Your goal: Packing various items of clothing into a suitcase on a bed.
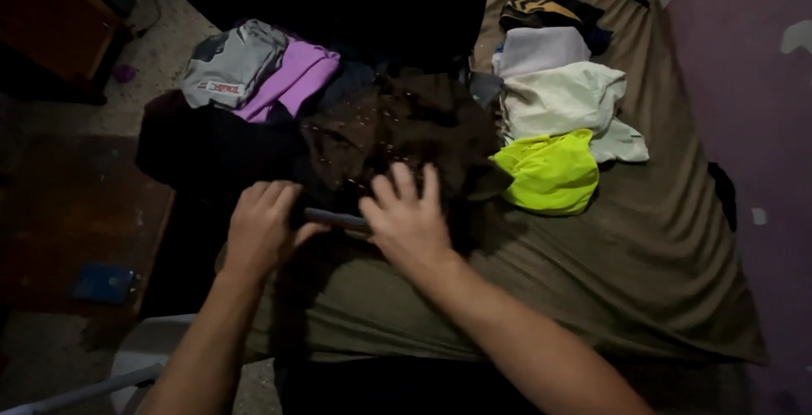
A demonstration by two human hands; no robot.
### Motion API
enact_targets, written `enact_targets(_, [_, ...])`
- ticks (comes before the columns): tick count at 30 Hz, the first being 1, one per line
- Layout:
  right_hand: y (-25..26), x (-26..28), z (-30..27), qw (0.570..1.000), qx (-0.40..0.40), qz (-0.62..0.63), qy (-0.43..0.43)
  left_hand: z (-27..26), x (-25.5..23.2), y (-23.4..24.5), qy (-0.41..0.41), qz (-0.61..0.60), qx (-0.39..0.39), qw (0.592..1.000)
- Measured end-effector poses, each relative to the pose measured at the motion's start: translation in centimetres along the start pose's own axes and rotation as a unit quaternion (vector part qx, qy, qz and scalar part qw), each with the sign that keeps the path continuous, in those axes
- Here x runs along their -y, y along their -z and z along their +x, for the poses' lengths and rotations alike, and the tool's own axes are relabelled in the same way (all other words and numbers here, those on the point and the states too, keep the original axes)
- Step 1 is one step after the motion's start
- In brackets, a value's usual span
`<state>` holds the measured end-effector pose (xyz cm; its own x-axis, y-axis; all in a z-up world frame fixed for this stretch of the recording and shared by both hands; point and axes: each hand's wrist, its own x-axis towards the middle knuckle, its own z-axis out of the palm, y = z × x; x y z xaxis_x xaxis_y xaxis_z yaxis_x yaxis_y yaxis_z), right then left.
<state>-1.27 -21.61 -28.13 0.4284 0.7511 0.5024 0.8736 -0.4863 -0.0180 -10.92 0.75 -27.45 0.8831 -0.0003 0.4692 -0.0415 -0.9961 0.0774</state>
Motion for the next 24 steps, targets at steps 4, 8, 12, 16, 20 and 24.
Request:
enact_targets(4, [-1.3,1.1,1.1,0.998,-0.028,-0.051,0.019,-0.1,0.7,-1.3,0.021,-0.007,0.063,0.998])
enact_targets(8, [-1.5,1.4,0.7,1.0,0.006,0.003,0.017,-1.0,0.5,-1.4,0.008,-0.012,0.043,0.999])
enact_targets(12, [-0.4,1.4,0.3,0.998,0.038,0.001,0.053,-1.1,0.1,-0.4,-0.013,-0.025,0.017,0.999])
enact_targets(16, [2.9,-0.1,0.3,0.996,0.029,0.041,0.076,-0.1,-1.5,1.2,-0.045,-0.058,0.001,0.997])
enact_targets(20, [6.2,-0.1,-1.0,0.992,0.034,0.077,0.092,-1.2,-4.0,3.5,-0.031,-0.086,0.023,0.996])
enact_targets(24, [8.2,1.8,-3.8,0.988,0.056,0.09,0.11,-4.1,-5.4,5.5,-0.024,-0.101,0.081,0.991])
